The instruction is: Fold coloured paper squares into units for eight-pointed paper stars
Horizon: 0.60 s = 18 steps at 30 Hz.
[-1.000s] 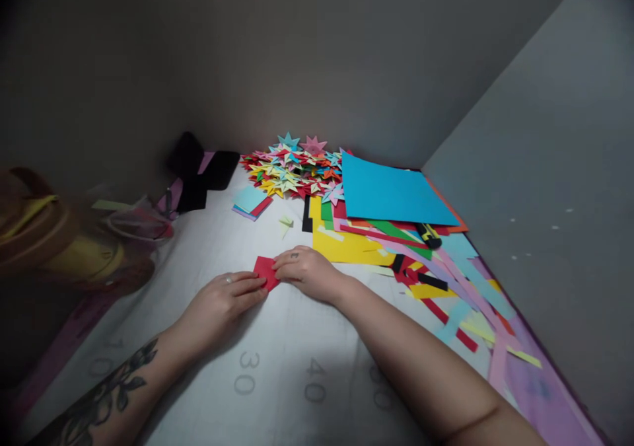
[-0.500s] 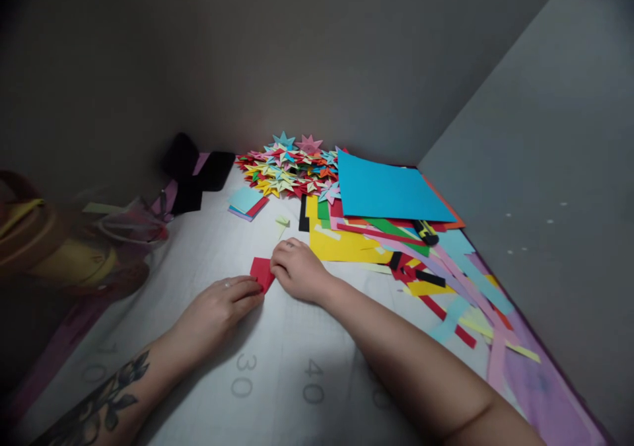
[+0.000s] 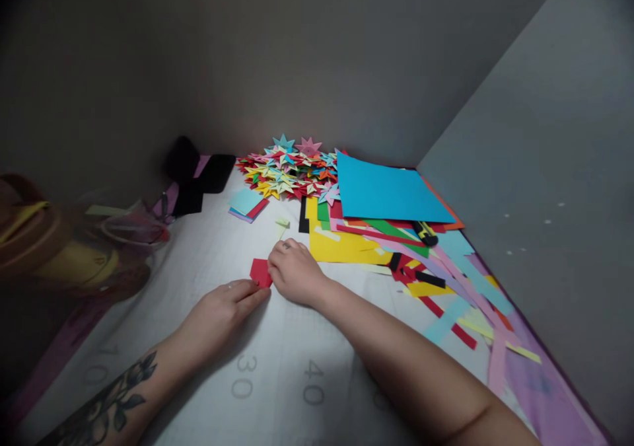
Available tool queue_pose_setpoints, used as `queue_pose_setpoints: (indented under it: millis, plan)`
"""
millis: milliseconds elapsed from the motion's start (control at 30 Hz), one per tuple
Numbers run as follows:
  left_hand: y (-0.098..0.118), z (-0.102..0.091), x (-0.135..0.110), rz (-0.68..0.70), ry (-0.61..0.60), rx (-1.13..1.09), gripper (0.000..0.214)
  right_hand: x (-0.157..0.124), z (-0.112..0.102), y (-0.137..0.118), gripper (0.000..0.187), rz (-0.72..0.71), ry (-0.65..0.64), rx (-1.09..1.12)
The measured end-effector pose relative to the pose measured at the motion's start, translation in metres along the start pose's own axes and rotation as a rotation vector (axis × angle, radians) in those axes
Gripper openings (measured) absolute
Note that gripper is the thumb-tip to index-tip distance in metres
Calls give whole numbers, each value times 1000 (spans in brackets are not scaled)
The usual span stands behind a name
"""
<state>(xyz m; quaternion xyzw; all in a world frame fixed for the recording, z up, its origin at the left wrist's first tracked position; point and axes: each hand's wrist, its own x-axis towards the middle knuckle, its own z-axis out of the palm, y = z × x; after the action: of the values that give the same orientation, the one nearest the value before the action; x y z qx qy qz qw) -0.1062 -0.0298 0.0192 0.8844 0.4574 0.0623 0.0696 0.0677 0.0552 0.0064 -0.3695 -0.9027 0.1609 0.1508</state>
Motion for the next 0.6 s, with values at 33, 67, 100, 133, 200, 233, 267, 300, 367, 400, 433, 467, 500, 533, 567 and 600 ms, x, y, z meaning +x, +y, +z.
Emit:
queue_pose_setpoints:
  millis: [33,67,100,133,200,233,267,300,367,400,433,467,500,533,567,600]
  plan:
    - [0,0,0,-5,-6,-2,30,0,0,0,12,3,2,-1]
    - [0,0,0,-10,-11,-2,30,0,0,-1,12,7,3,-4]
    - [0,0,0,-16,-13,1,30,0,1,-1,12,11,4,-8]
    - [0,1,0,-19,-14,7,29,0,1,-2,12,16,4,-13]
    - [-1,2,1,-16,-11,21,29,0,1,-3,13,24,5,-28]
    - [-1,3,1,-12,-11,27,28,0,2,-3,13,27,6,-36]
    - [-1,3,1,-7,-11,34,28,0,2,-4,14,30,7,-43]
    - [0,3,1,-1,-14,42,27,0,2,-4,14,33,9,-49]
    - [2,2,2,3,-20,69,25,0,2,-5,14,35,10,-61]
    - [4,1,2,6,-26,84,25,0,3,-6,14,36,10,-67]
    - [6,-1,2,11,-34,99,24,0,3,-6,14,36,10,-74]
    - [7,-2,2,16,-43,112,24,0,3,-7,14,37,9,-82]
    - [9,-3,2,19,-53,122,25,0,3,-7,14,38,9,-90]
    - [10,-3,1,21,-63,128,25,0,3,-8,14,38,9,-98]
    - [12,-3,1,23,-70,131,25,0,3,-8,14,39,10,-106]
    - [12,-3,1,22,-74,132,24,0,4,-9,14,38,9,-113]
